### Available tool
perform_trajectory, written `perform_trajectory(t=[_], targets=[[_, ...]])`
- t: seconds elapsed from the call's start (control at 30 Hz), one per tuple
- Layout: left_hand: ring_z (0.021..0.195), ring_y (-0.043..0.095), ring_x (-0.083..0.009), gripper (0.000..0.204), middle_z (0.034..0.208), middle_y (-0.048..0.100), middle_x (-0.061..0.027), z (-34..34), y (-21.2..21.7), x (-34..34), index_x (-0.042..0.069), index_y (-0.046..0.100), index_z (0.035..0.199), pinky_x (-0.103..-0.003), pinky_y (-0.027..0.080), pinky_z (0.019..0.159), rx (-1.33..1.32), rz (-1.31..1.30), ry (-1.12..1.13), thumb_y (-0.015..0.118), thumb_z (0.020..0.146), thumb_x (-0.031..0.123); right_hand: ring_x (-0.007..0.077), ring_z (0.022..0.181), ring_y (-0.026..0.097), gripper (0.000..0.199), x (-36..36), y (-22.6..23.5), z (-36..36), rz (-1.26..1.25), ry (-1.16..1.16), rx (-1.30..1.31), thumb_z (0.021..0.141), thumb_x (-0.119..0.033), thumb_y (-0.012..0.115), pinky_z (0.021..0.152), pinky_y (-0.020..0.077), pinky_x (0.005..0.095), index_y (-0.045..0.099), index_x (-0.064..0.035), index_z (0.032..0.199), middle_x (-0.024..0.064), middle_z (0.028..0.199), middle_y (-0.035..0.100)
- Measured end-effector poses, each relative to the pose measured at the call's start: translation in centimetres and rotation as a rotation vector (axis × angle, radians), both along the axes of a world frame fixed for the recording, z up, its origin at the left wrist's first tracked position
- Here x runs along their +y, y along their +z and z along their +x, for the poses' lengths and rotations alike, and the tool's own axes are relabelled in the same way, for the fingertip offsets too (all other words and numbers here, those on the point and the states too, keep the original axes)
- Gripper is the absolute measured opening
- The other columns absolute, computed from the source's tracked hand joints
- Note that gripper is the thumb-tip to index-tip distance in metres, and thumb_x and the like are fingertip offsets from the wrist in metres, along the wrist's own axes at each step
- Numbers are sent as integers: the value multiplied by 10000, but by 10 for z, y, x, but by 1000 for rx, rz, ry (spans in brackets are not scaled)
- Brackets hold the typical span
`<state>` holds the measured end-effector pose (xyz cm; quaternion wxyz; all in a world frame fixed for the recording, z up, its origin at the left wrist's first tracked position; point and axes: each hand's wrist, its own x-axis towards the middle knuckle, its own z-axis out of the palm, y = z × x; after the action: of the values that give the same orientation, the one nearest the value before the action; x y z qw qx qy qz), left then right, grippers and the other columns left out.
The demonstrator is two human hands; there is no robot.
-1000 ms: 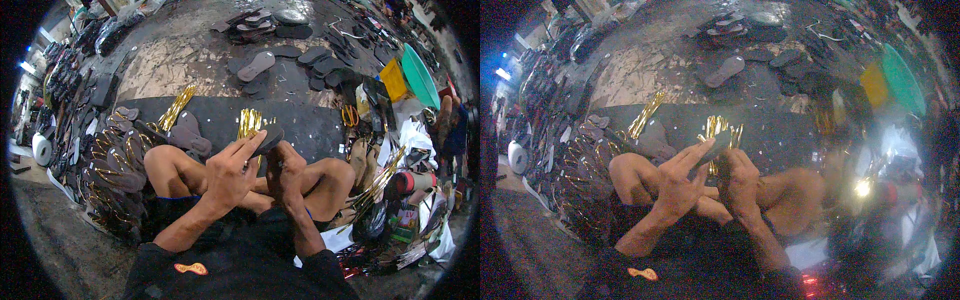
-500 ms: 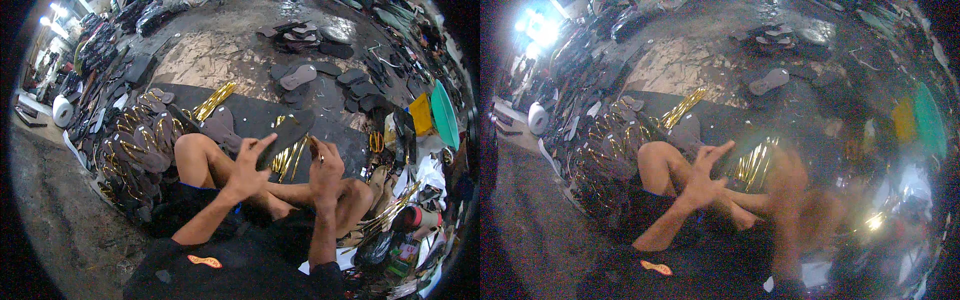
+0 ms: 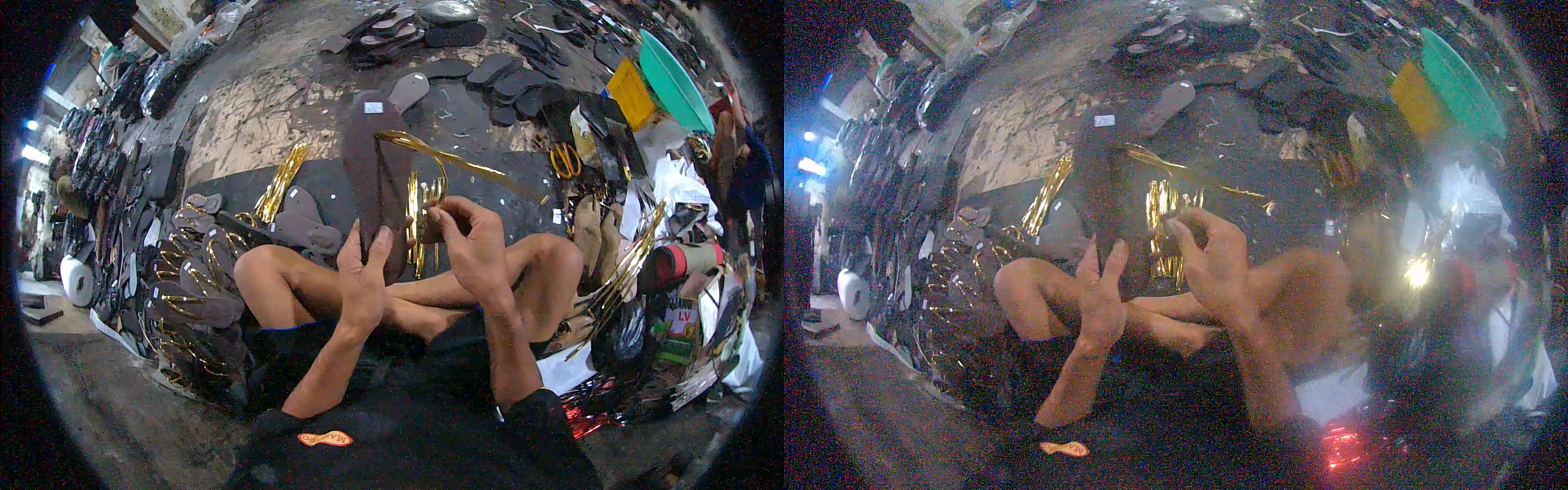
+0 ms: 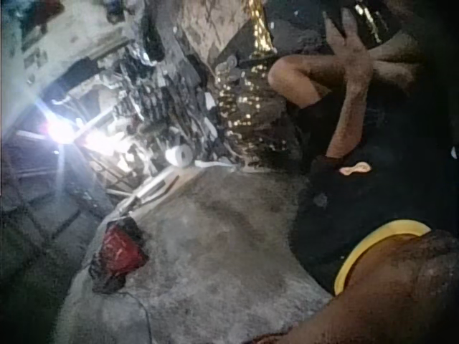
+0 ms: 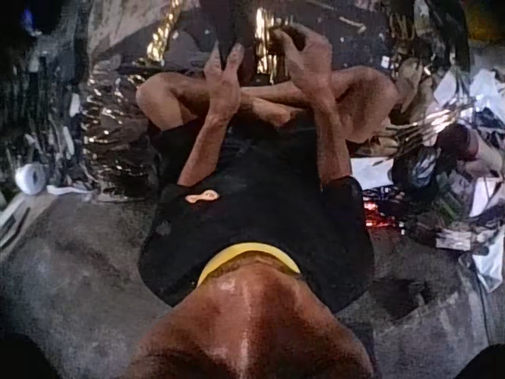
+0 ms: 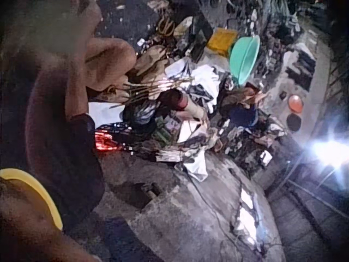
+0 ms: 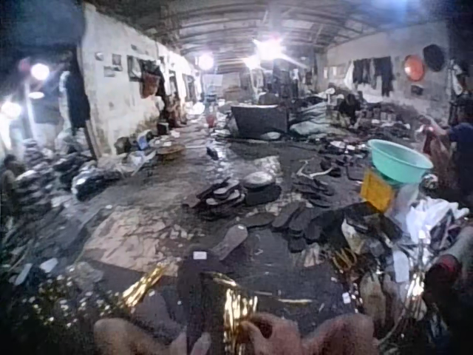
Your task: The person sits on the floor and decorates brown slipper soles by wrapping gold metallic strips around the straps. They cut the strips with scissors, wrap them around the strap, and place the finished slipper aside.
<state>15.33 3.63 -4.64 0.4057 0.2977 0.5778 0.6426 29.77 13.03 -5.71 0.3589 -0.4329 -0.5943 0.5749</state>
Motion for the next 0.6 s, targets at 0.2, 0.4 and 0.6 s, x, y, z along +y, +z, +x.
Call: perform_trajectory(t=[0.2,0.4,0.6], targets=[[1170,664,-200,413,1307,687,-86,9,-12,-1,24,545,1455,-371,533,1056,-239,-15,75,603,1089,205,150,845,762,191,-22,-3,-20,60,-162,76,950,-116,780,773,602,296,760,-3,1102,101,957,807],[1180,642,-220,426,1292,691,-109,20,-6,-3,-9,542,1451,-352,509,1028,55,-32,77,592,1093,216,146,838,755,202,-38,-21,-36,166,-287,107,918,-137,821,763,600,315,764,-3,1058,99,942,805],[1090,638,-166,374,1206,697,-94,12,3,1,-23,579,1388,-316,508,981,299,-82,-3,591,1091,204,127,788,713,213,-27,-22,-27,-59,-184,204,949,-191,816,756,583,305,776,-6,1047,69,902,791]])
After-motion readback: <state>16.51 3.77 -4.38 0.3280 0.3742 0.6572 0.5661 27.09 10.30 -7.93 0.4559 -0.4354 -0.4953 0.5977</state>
